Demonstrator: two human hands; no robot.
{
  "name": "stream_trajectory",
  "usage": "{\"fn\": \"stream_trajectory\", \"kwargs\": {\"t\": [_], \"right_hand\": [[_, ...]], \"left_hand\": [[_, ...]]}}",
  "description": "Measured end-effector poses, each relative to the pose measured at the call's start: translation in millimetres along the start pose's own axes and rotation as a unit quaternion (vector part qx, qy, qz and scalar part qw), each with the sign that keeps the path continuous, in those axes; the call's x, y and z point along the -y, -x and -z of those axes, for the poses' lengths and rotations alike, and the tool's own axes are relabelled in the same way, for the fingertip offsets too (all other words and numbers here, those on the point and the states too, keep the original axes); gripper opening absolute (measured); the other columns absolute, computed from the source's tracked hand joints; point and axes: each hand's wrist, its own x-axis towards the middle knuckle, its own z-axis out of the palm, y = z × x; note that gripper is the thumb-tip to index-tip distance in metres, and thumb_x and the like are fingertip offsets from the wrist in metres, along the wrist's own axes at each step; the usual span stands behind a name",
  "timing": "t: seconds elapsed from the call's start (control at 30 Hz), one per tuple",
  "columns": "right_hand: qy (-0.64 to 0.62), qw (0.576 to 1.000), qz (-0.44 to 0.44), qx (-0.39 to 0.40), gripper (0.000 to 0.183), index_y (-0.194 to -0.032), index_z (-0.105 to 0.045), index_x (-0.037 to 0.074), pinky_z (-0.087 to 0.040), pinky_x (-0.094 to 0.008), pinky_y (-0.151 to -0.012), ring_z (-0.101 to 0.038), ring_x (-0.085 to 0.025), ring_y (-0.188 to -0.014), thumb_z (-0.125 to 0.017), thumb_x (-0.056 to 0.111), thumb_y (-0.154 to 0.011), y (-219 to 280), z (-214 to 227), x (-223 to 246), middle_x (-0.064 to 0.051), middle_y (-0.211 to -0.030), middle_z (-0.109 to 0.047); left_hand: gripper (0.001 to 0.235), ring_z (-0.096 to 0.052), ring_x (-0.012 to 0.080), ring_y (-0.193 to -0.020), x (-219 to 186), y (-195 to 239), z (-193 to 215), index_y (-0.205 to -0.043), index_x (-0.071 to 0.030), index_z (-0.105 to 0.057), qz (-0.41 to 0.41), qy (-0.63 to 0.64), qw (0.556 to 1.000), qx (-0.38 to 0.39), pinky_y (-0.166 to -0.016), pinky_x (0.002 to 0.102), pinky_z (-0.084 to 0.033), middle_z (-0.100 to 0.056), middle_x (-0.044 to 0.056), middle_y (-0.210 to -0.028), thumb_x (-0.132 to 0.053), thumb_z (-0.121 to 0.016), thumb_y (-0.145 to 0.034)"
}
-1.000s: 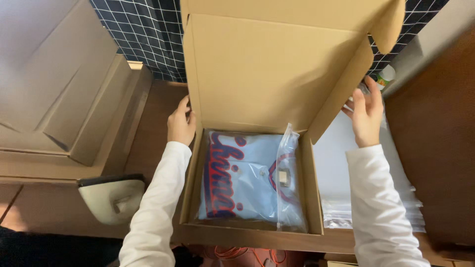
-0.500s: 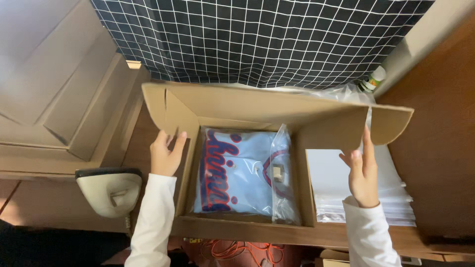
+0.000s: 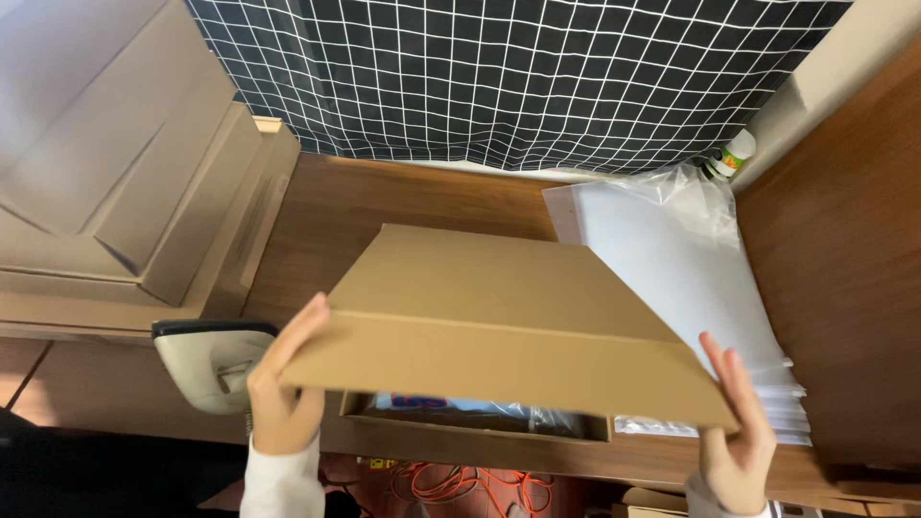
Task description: The person places a light blue baseball jersey into a clear plastic bag, then puts the bagged jersey into a cardboard box and closes it. The person then takes a white shirt from a clothes rack, lays it on the table, and irons it.
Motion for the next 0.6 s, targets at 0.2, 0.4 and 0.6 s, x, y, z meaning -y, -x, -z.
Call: {"fn": "stream_trajectory", "kwargs": {"t": [0.2, 0.4, 0.6], "right_hand": [[0.085, 0.988, -0.100, 0.079, 0.072, -0.109, -0.058, 0.004, -0.037, -0.033, -0.099, -0.045, -0.026, -0.125, -0.032, -0.008, -0.043, 31.0, 2.1, -5.1, -0.018, -0.132, -0.047], [0.077, 0.991, -0.094, 0.053, 0.059, -0.105, -0.060, 0.006, -0.037, -0.034, -0.099, -0.047, -0.026, -0.123, -0.032, -0.001, -0.054, 73.8, -9.5, -38.0, -0.017, -0.132, -0.048], [-0.001, 0.993, -0.118, 0.029, 0.049, -0.109, -0.058, 0.001, -0.032, -0.035, -0.101, -0.038, -0.027, -0.129, -0.039, 0.019, -0.068, 110.4, -28.2, -60.6, -0.021, -0.136, -0.040]], "left_hand": [[0.037, -0.048, 0.0283, -0.119, 19.4, 56.0, -11.4, -0.110, -0.003, -0.055, 0.061, 0.010, 0.997, -0.044, -0.101, 0.035, -0.036, -0.049, 0.019, -0.127, 0.003, -0.046, -0.075], [0.037, -0.045, 0.0221, -0.122, 32.0, 107.3, -22.3, -0.114, -0.002, -0.054, 0.129, 0.032, 0.990, -0.043, -0.098, 0.029, -0.035, -0.045, 0.017, -0.131, -0.006, -0.043, -0.080], [0.032, -0.045, 0.0197, -0.121, 44.6, 138.2, -37.6, -0.111, -0.001, -0.057, 0.219, 0.036, 0.972, -0.077, -0.092, 0.027, -0.038, -0.047, 0.014, -0.131, -0.009, -0.044, -0.083]]}}
